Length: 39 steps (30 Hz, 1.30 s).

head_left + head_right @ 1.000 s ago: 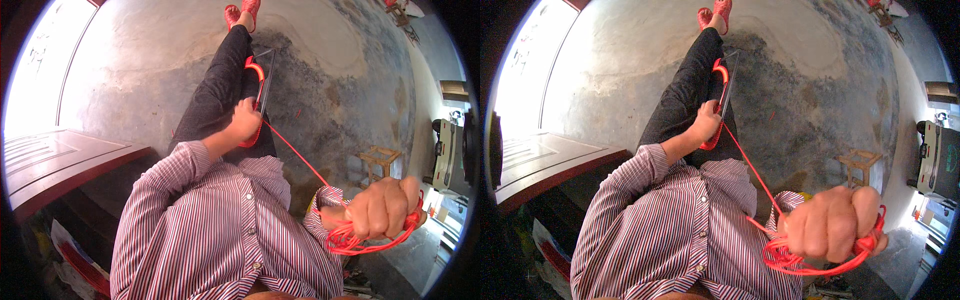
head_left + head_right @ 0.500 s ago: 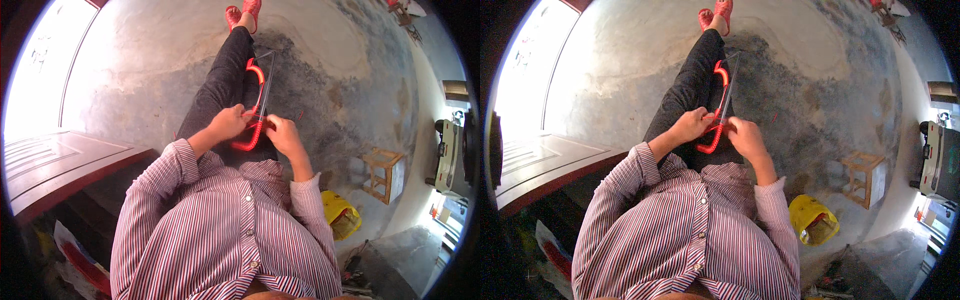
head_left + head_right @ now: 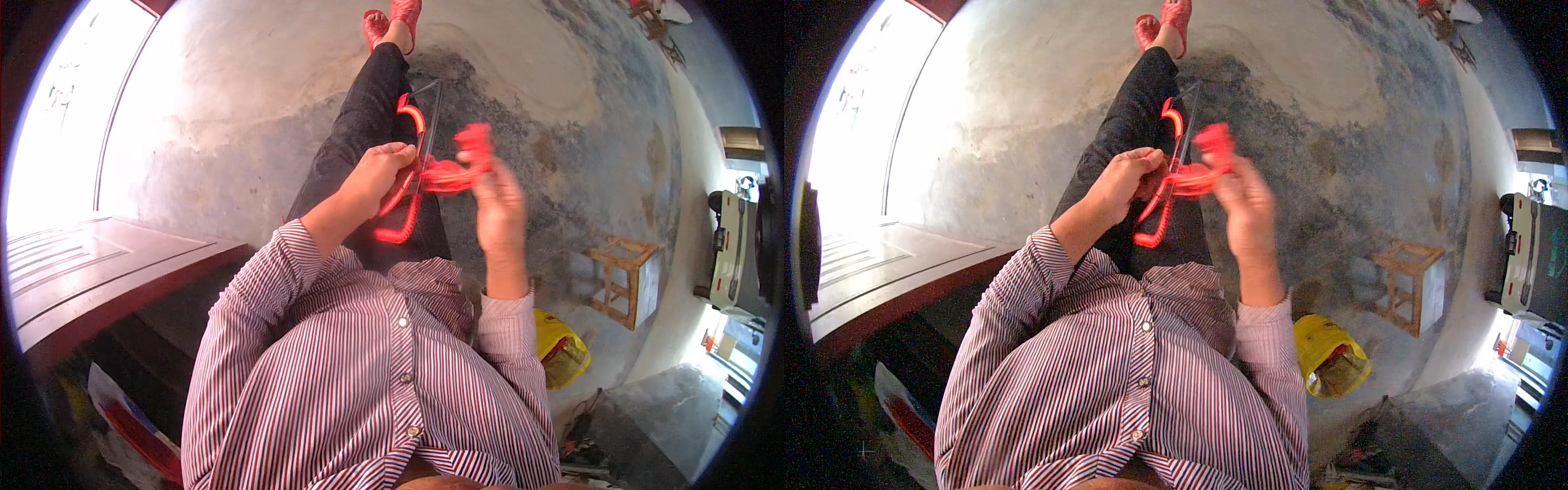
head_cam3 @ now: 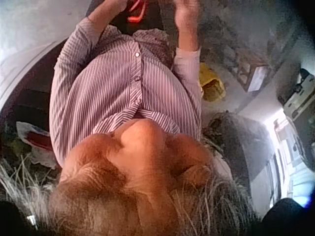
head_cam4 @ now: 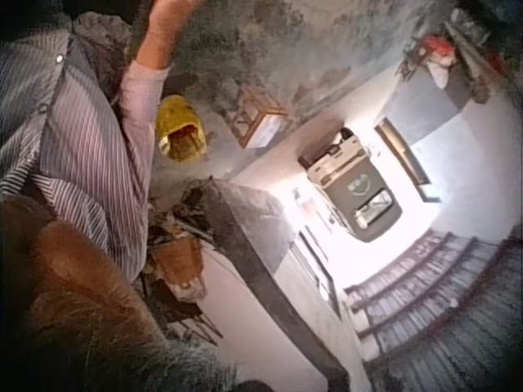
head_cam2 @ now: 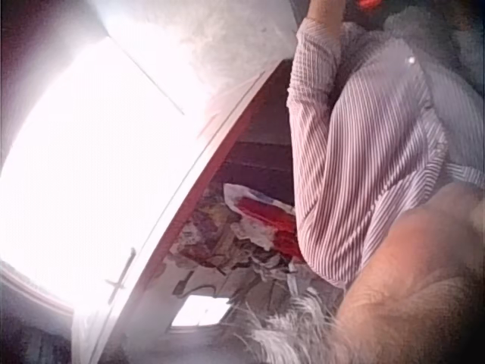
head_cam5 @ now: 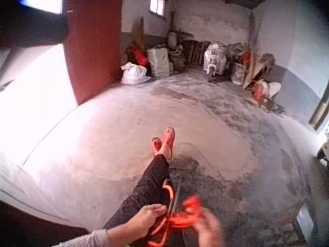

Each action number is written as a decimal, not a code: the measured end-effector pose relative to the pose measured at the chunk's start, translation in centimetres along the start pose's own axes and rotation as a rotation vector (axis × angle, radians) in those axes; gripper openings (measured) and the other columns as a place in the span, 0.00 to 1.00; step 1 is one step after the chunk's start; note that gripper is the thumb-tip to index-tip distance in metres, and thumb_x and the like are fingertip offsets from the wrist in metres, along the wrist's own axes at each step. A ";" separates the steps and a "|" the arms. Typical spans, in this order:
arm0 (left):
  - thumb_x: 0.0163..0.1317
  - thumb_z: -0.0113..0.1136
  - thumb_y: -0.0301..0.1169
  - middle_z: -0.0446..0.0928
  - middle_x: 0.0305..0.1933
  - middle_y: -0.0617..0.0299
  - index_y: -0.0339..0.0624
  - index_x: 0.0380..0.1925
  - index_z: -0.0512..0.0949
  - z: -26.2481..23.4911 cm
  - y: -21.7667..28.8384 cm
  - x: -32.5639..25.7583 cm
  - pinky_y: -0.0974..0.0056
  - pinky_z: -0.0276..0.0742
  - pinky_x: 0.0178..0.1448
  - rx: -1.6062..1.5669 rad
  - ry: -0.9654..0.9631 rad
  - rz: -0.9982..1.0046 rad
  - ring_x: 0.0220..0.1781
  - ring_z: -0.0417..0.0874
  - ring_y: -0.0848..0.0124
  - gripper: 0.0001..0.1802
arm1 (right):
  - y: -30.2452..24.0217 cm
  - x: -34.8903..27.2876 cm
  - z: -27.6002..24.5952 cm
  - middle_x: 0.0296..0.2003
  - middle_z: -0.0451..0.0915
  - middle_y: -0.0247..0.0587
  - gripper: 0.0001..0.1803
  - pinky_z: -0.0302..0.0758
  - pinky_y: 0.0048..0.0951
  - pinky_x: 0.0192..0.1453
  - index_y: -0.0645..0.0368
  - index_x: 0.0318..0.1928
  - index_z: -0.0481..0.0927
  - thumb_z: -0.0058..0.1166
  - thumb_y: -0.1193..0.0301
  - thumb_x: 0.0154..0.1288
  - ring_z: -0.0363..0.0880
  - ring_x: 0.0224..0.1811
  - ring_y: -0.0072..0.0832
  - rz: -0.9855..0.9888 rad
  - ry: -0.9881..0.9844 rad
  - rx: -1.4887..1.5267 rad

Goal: Weaving red plastic cord around a circular stool frame to create a seat.

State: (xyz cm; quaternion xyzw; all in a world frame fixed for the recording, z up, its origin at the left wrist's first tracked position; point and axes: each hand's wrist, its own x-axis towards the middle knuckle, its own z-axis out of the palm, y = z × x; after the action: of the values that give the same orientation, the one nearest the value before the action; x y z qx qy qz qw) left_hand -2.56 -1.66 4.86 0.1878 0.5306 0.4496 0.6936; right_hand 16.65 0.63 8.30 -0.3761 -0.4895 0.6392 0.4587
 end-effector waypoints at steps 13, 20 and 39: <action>0.51 0.59 0.28 0.71 0.35 0.59 0.34 0.48 0.69 -0.6 -5.8 3.3 0.68 0.68 0.44 0.092 0.121 -0.026 0.40 0.74 0.69 0.23 | -9.4 -8.8 -9.0 0.25 0.72 0.34 0.14 0.59 0.23 0.19 0.65 0.50 0.71 0.48 0.70 0.68 0.61 0.16 0.17 -0.127 0.015 0.319; 0.55 0.61 0.34 0.70 0.50 0.52 0.35 0.47 0.73 1.1 -3.6 -2.3 0.59 0.65 0.62 0.838 0.071 0.701 0.54 0.72 0.61 0.21 | 0.8 -6.9 -11.0 0.32 0.75 0.36 0.15 0.74 0.24 0.34 0.62 0.43 0.74 0.53 0.63 0.66 0.75 0.31 0.24 0.280 -0.091 0.817; 0.42 0.56 0.18 0.76 0.34 0.49 0.35 0.33 0.77 -1.9 -3.3 -0.1 0.58 0.76 0.46 1.242 -0.040 0.733 0.42 0.79 0.55 0.14 | 7.2 1.3 -1.4 0.37 0.83 0.41 0.16 0.74 0.28 0.45 0.67 0.44 0.80 0.58 0.69 0.60 0.79 0.39 0.24 0.354 -0.397 -0.495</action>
State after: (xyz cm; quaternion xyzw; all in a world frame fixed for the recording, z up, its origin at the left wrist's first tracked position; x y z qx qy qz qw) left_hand -2.87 -3.85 1.82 0.7215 0.5785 0.2651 0.2729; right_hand 16.02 1.51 0.88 -0.4234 -0.6361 0.6315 0.1319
